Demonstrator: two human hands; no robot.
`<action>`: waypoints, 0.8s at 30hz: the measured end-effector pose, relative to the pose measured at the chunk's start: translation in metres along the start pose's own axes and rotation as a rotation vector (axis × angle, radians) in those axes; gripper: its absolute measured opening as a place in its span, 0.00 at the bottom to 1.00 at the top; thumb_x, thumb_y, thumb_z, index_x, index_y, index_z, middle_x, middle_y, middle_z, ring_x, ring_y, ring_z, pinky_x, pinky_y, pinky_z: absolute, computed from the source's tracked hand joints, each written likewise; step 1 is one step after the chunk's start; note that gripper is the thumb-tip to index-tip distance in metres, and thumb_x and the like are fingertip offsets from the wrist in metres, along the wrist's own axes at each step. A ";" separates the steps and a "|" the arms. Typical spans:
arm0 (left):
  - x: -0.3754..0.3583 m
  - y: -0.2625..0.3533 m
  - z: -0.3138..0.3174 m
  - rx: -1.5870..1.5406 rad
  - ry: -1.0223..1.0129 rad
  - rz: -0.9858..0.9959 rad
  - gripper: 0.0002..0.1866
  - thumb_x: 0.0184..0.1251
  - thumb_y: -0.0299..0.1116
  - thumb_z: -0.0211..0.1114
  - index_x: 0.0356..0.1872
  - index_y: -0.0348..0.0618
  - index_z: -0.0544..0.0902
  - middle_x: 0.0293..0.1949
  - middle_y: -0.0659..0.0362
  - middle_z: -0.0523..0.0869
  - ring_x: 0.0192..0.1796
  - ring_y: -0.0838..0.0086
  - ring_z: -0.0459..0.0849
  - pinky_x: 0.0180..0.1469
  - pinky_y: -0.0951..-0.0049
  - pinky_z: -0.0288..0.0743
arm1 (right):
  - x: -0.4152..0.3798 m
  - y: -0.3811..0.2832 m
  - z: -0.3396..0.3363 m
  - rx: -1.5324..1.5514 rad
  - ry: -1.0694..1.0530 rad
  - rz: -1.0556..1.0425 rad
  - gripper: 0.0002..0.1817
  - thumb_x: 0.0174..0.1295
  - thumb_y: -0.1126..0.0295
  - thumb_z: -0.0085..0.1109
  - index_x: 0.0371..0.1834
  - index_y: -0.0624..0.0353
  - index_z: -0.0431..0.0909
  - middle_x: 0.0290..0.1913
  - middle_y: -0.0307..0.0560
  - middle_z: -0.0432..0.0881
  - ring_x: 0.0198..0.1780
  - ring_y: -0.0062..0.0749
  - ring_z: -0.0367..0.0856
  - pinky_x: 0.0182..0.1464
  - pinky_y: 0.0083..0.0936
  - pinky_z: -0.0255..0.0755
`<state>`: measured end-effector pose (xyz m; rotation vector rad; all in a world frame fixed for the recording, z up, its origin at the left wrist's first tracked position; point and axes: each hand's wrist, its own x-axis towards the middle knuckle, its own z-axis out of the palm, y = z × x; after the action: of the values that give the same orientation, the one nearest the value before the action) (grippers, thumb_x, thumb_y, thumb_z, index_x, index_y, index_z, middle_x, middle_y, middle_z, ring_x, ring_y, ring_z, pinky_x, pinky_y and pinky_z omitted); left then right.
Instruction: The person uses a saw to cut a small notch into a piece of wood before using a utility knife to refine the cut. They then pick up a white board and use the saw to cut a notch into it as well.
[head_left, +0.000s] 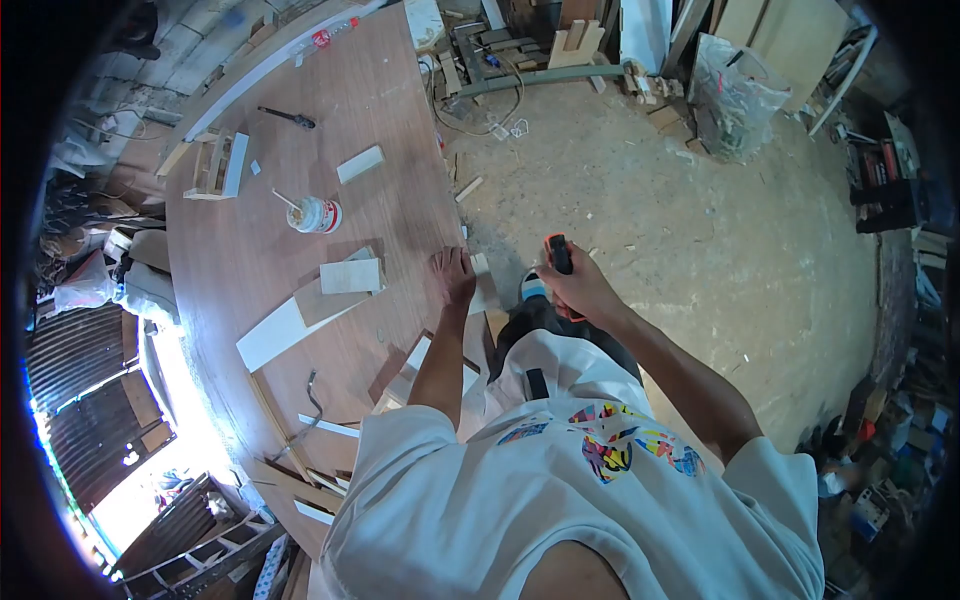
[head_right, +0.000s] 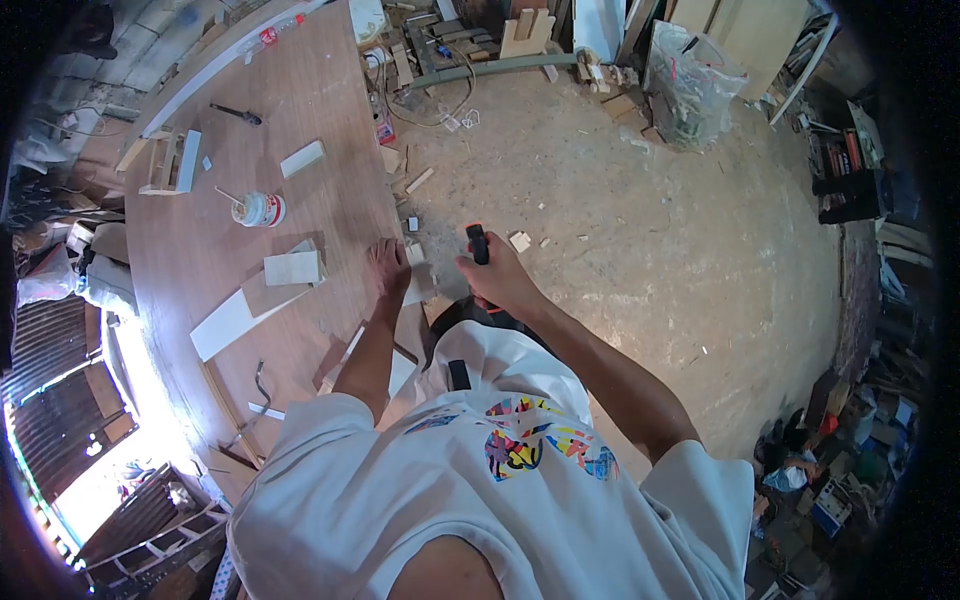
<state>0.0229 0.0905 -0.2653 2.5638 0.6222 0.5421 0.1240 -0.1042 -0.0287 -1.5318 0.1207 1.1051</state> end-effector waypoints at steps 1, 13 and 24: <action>0.001 -0.002 0.001 -0.008 0.002 0.021 0.08 0.63 0.33 0.56 0.34 0.39 0.78 0.37 0.52 0.77 0.44 0.57 0.74 0.52 0.57 0.64 | -0.004 -0.007 0.008 0.003 0.001 0.004 0.15 0.58 0.72 0.55 0.45 0.62 0.63 0.19 0.38 0.67 0.13 0.21 0.66 0.14 0.22 0.60; -0.025 -0.045 0.068 -0.169 0.074 -0.166 0.09 0.63 0.32 0.56 0.41 0.42 0.77 0.45 0.52 0.77 0.48 0.55 0.73 0.53 0.57 0.66 | -0.024 -0.086 0.077 0.049 -0.137 -0.153 0.07 0.56 0.78 0.46 0.36 0.60 0.61 0.19 0.38 0.63 0.14 0.21 0.63 0.15 0.24 0.60; -0.008 -0.009 0.007 -0.231 -0.007 0.034 0.19 0.51 0.36 0.64 0.44 0.41 0.74 0.46 0.51 0.75 0.54 0.53 0.69 0.58 0.55 0.61 | 0.002 -0.106 0.103 0.054 -0.139 -0.076 0.05 0.52 0.80 0.44 0.30 0.61 0.62 0.18 0.41 0.65 0.15 0.24 0.65 0.16 0.27 0.62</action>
<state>0.0167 0.0914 -0.2780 2.3610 0.4840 0.5810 0.1337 0.0137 0.0598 -1.3956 -0.0027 1.1354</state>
